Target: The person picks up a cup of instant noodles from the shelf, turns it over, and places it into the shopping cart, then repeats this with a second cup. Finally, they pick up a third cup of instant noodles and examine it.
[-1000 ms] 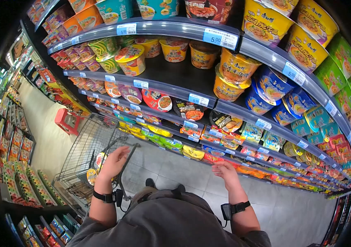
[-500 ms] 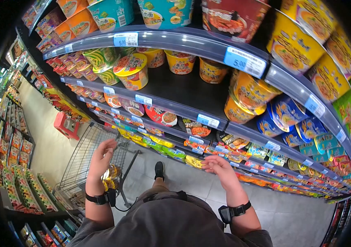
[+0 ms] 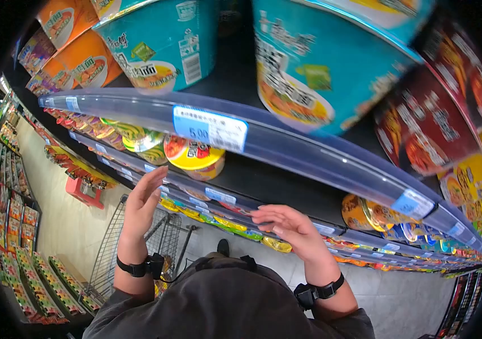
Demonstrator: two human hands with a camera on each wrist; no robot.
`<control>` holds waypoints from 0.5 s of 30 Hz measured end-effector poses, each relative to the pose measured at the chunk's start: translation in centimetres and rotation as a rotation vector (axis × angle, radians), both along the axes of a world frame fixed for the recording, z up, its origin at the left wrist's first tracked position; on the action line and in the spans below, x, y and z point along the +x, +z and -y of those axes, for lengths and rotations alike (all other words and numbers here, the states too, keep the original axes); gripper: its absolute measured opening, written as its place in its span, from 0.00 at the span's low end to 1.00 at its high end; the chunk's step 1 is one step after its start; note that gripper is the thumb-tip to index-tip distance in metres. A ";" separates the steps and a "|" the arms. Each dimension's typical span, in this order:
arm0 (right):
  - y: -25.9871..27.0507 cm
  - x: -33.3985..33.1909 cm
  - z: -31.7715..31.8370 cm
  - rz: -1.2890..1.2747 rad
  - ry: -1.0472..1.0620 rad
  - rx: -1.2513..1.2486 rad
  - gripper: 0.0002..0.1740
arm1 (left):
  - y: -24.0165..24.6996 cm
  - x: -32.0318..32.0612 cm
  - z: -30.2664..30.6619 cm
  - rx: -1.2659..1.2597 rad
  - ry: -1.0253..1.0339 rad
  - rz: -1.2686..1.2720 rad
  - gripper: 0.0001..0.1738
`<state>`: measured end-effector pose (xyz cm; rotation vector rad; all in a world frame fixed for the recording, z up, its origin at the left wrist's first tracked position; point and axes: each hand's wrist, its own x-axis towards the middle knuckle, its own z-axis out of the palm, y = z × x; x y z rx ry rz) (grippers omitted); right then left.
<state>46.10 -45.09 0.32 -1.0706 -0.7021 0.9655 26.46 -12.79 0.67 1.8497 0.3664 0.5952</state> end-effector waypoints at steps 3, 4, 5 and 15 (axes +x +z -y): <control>1.0 1.3 -3.7 0.046 0.013 0.042 0.31 | 0.1 1.3 -2.1 -0.024 -0.051 -0.001 0.30; 1.4 1.3 -5.0 0.064 -0.013 0.074 0.32 | 0.1 1.7 -2.7 -0.016 -0.087 0.004 0.31; 1.6 1.5 -6.1 0.082 -0.039 0.107 0.32 | 0.0 2.1 -3.3 -0.007 -0.124 0.008 0.32; -1.8 2.9 -9.1 -0.034 -0.046 0.056 0.34 | 0.2 4.3 -5.4 0.181 -0.272 -0.072 0.40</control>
